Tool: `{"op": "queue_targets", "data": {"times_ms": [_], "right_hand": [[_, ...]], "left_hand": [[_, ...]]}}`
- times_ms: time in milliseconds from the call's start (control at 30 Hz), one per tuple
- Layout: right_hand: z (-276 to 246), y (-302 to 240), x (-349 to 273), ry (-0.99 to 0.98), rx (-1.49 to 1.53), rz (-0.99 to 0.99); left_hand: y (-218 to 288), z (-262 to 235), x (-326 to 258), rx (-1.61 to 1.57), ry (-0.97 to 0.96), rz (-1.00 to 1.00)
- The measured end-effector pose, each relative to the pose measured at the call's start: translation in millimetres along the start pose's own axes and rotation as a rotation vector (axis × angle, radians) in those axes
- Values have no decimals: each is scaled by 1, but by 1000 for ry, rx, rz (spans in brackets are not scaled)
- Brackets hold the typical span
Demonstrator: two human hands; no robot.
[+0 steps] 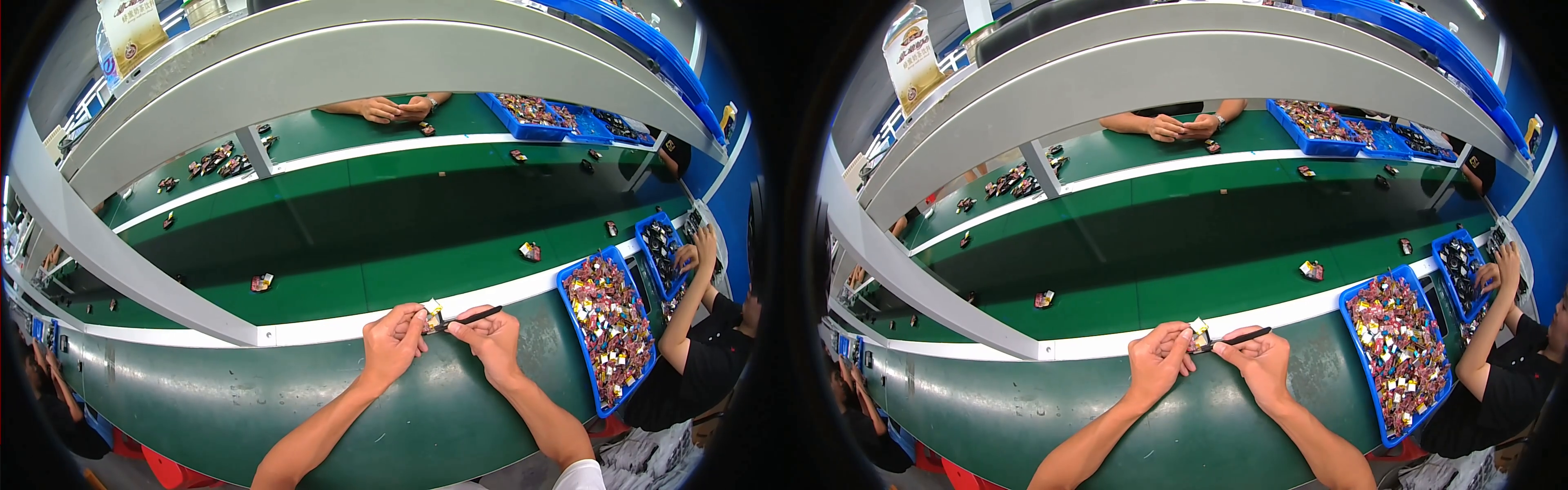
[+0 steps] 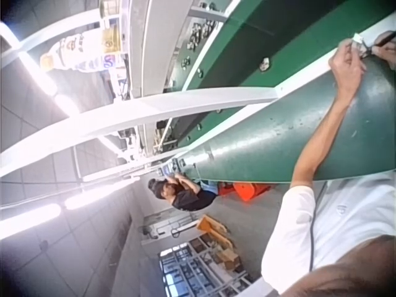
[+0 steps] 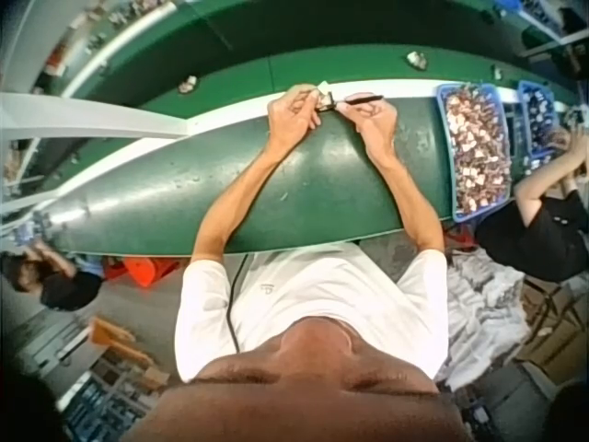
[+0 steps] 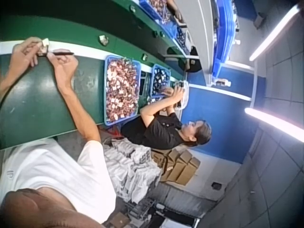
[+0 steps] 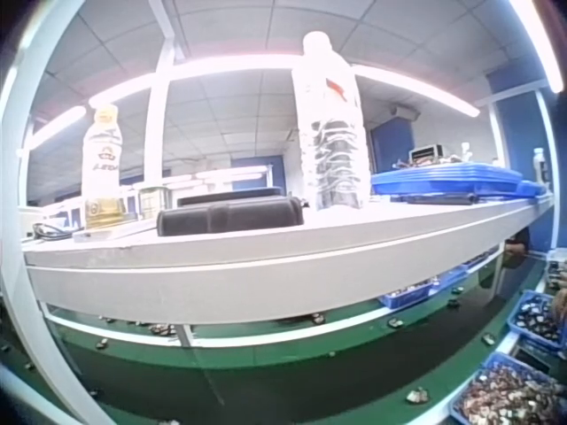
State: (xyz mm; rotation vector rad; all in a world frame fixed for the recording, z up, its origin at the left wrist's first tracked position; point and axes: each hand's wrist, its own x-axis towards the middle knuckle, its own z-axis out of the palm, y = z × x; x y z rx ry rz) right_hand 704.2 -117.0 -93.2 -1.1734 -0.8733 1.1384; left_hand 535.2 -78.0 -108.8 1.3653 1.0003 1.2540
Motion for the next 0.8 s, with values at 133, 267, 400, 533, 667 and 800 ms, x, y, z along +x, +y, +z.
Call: {"op": "queue_targets", "data": {"times_ms": [133, 267, 400, 533, 667, 800], "right_hand": [[1, 0, 0, -3, 25, 14], [-2, -1, 0, -3, 39, 20], [-1, -6, -1, -17, 60, 59], [-2, -2, -1, -61, 75, -59], [-8, 7, 0, -81, -43, -173], [-3, 2, -2, -83, -117, -230]], "left_hand": [[4, -2, -1, 29, -11, 15], [-4, 1, 1, 17, -38, 40], [-4, -11, 5, -144, -144, -98], [-7, -16, 10, -250, -258, -162], [-3, -22, 18, -309, -310, -208], [-1, -23, 19, -263, -340, -238]]}}
